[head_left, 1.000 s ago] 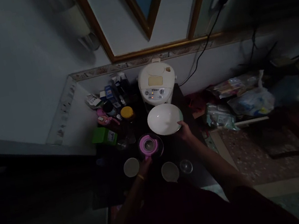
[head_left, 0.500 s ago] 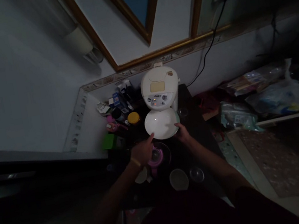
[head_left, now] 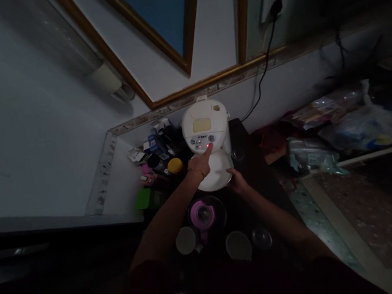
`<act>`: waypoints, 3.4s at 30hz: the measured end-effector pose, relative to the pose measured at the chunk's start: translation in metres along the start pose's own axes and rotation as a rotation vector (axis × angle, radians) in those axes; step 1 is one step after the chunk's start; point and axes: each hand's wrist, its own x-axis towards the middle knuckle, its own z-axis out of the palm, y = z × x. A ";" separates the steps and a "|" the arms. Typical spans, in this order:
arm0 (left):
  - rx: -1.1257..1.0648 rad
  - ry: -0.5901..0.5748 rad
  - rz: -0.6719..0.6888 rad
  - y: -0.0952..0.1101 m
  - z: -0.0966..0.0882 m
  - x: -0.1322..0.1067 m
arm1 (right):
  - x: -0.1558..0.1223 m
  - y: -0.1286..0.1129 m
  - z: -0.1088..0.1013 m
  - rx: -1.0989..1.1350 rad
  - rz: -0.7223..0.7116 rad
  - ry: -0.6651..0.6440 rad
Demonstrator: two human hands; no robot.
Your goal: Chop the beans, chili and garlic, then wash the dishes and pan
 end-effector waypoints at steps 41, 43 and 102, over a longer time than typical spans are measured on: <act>0.230 -0.084 0.004 0.016 -0.046 0.016 | 0.020 0.025 -0.056 0.022 -0.056 0.081; 0.231 -0.079 -0.001 0.017 -0.046 0.015 | 0.023 0.027 -0.061 0.028 -0.062 0.102; 0.244 -0.098 -0.017 0.022 -0.045 0.017 | 0.014 0.034 -0.067 0.124 -0.116 0.142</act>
